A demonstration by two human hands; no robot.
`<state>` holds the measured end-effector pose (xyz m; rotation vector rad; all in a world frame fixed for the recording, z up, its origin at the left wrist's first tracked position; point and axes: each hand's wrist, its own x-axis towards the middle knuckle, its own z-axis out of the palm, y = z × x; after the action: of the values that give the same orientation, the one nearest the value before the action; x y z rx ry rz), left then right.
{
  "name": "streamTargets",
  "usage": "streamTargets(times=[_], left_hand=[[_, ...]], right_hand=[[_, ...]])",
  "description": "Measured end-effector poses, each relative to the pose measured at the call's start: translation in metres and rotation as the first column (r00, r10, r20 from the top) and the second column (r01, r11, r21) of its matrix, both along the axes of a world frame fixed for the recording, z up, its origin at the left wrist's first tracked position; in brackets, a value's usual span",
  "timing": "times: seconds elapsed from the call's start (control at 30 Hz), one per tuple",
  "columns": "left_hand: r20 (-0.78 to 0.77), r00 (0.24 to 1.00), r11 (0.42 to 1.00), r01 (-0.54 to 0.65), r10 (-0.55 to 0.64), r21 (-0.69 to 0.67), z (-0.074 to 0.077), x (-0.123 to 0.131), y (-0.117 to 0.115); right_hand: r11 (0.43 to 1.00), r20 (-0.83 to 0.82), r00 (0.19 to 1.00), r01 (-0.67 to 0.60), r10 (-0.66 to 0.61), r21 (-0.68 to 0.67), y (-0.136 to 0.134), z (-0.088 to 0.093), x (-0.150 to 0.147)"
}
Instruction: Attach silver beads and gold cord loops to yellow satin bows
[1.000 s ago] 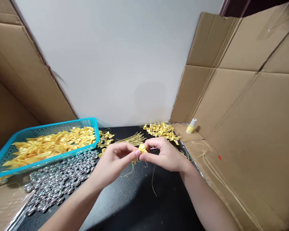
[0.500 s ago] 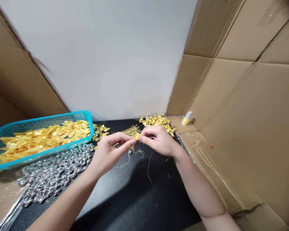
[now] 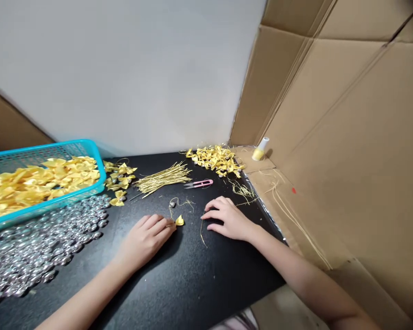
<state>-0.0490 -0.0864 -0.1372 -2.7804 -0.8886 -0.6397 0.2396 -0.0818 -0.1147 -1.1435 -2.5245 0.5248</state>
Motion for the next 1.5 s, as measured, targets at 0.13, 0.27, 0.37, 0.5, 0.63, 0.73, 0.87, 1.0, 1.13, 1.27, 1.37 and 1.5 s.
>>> streamTargets(times=[0.13, 0.27, 0.37, 0.5, 0.63, 0.73, 0.87, 1.0, 1.13, 1.27, 1.37, 1.5], left_hand=[[0.002, 0.999, 0.998, 0.041, -0.041, -0.055, 0.001, 0.009, -0.003], [0.035, 0.999, 0.991, 0.013, -0.008, -0.135, 0.001, 0.012, -0.007], [0.057, 0.998, 0.976, 0.004, 0.008, -0.216, 0.001, 0.01, -0.009], [0.114, 0.993, 0.949, 0.064, -0.03, -0.309, 0.003, 0.006, -0.013], [0.226, 0.974, 0.94, 0.08, -0.003, -0.331, 0.003, 0.001, -0.01], [0.274, 0.942, 0.94, -0.101, 0.196, -0.325, 0.004, 0.003, 0.004], [0.19, 0.941, 0.907, -0.196, 0.282, -0.373, 0.007, 0.02, 0.032], [0.103, 0.972, 0.911, -0.156, 0.209, -0.383, 0.008, 0.038, 0.053], [0.135, 0.975, 0.915, -0.113, 0.177, -0.387, 0.005, 0.038, 0.058], [0.183, 0.969, 0.915, -0.082, 0.166, -0.394, 0.005, 0.032, 0.056], [0.218, 0.958, 0.916, -0.09, 0.187, -0.39, 0.009, 0.035, 0.057], [0.18, 0.966, 0.903, -0.096, 0.186, -0.418, 0.016, 0.046, 0.065]], right_hand=[[0.99, 0.064, 0.99, -0.127, 0.123, 0.064, 0.002, -0.006, -0.012], [0.981, 0.09, 0.982, -0.171, 0.163, 0.087, 0.005, -0.011, -0.024], [0.98, 0.117, 0.981, -0.169, 0.156, 0.107, 0.007, -0.014, -0.031], [0.991, 0.145, 0.988, -0.061, 0.043, 0.118, 0.013, -0.013, -0.028], [0.999, 0.086, 0.996, -0.004, 0.001, 0.038, 0.022, -0.003, -0.02], [0.997, 0.035, 0.997, 0.071, -0.07, -0.014, 0.032, 0.002, -0.023], [0.983, 0.086, 0.981, 0.179, -0.174, -0.048, 0.048, 0.001, -0.041], [0.98, 0.209, 0.959, 0.197, -0.193, 0.0, 0.054, -0.003, -0.056], [0.98, 0.327, 0.931, 0.11, -0.16, 0.166, 0.052, -0.007, -0.058], [0.967, 0.369, 0.915, 0.073, -0.163, 0.246, 0.055, 0.003, -0.05], [0.955, 0.4, 0.902, 0.04, -0.161, 0.294, 0.06, 0.019, -0.046], [0.952, 0.425, 0.896, -0.01, -0.128, 0.307, 0.063, 0.028, -0.042]])
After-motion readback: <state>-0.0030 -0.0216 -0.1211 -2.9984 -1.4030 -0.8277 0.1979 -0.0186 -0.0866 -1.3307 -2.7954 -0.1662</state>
